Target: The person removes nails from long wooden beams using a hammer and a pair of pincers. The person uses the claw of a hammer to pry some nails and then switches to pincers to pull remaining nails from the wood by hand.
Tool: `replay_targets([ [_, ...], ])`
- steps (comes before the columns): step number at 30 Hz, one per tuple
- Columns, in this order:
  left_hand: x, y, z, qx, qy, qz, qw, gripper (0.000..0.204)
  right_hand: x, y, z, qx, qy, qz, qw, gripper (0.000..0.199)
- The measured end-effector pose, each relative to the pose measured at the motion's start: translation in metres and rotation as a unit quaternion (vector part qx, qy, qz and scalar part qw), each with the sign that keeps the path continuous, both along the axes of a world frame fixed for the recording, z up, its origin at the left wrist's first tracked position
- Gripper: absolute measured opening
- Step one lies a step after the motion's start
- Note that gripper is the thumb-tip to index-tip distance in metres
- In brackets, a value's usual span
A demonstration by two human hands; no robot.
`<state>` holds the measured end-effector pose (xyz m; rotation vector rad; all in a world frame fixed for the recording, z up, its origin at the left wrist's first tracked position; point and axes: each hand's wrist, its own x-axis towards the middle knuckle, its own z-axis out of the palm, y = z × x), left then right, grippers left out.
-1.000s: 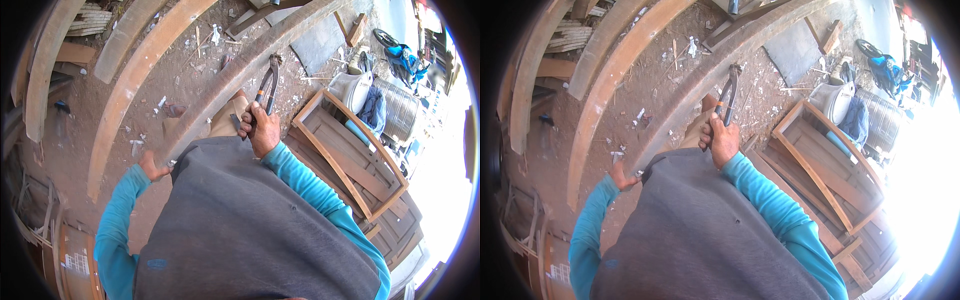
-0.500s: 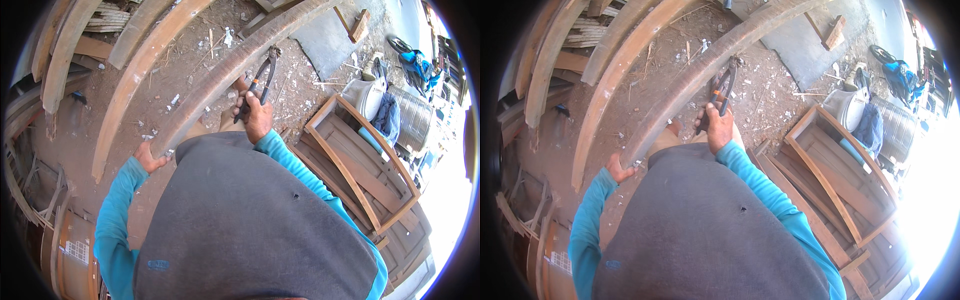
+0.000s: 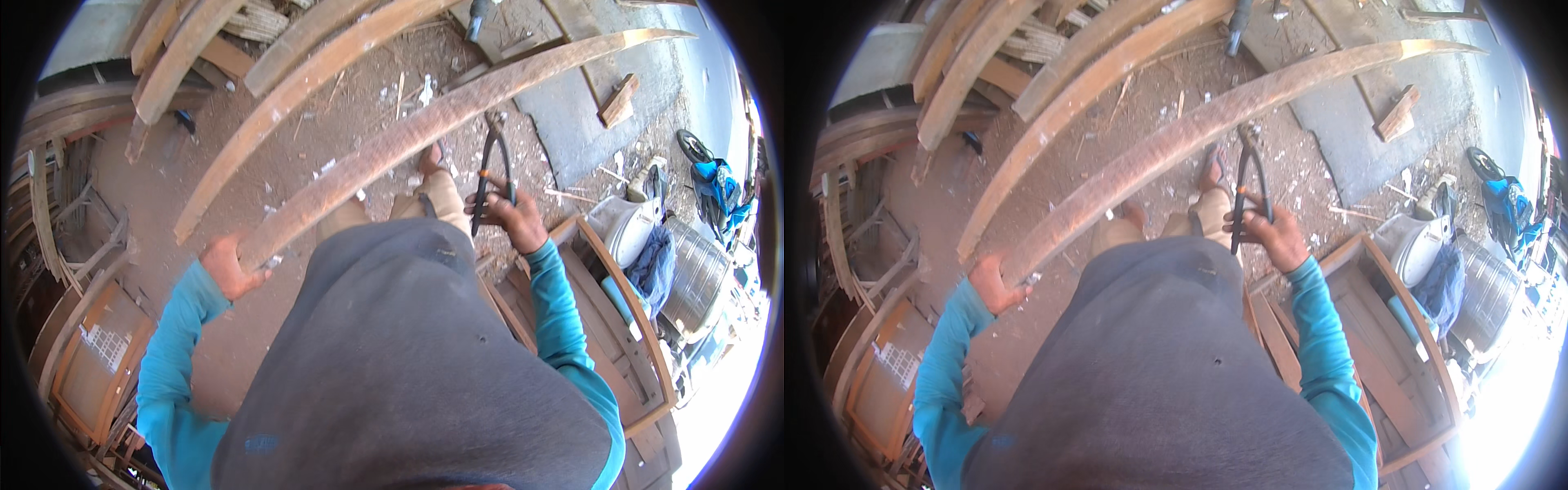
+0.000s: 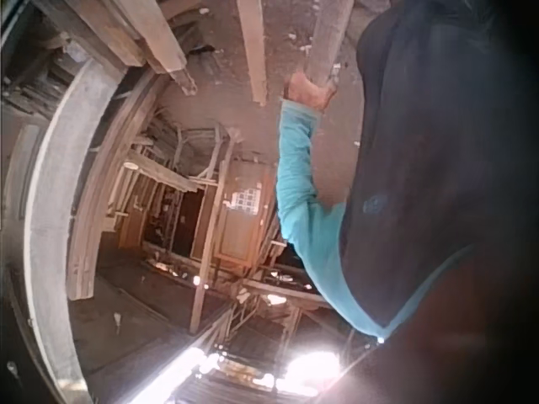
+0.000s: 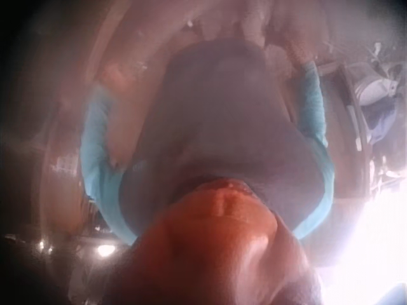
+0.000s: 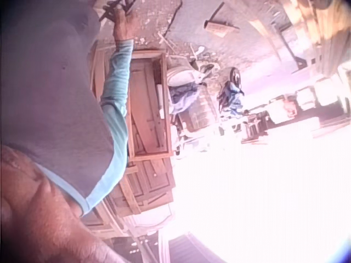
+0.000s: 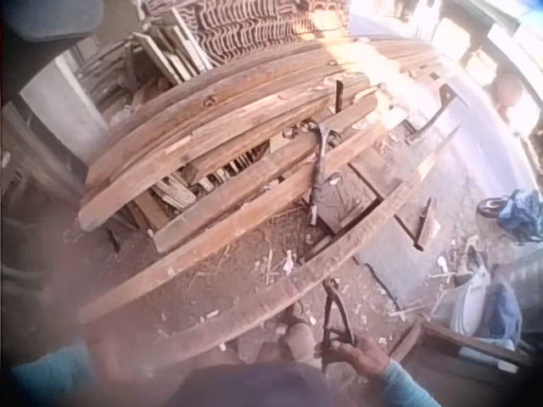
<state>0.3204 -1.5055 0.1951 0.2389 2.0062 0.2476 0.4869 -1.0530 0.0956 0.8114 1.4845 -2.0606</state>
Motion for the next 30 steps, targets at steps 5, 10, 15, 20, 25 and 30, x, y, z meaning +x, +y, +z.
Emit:
replay_targets([
  [5,0.012,-0.017,-0.006,0.095,0.029,0.017,0.995,0.063,0.005,-0.006,-0.008,0.029,0.028,0.012,0.999,0.046],
  [10,0.015,-0.008,-0.039,0.053,0.078,0.004,0.996,0.062,0.014,-0.018,-0.023,0.000,0.014,-0.028,1.000,0.048],
  [15,0.007,-0.028,-0.120,0.057,0.119,0.003,0.991,0.059,0.003,-0.028,-0.037,-0.004,-0.023,-0.027,0.999,0.051],
  [20,0.006,-0.025,-0.181,0.074,0.105,-0.008,0.992,0.061,-0.001,-0.021,-0.068,0.042,-0.042,-0.072,0.996,0.045],
  [25,0.038,-0.035,-0.246,0.135,0.064,0.041,0.988,0.061,-0.007,-0.004,-0.069,0.083,-0.065,-0.084,0.991,0.046],
  [30,0.074,-0.008,-0.237,0.146,0.053,0.095,0.983,0.062,0.012,-0.001,-0.070,0.103,-0.081,-0.064,0.989,0.051],
])
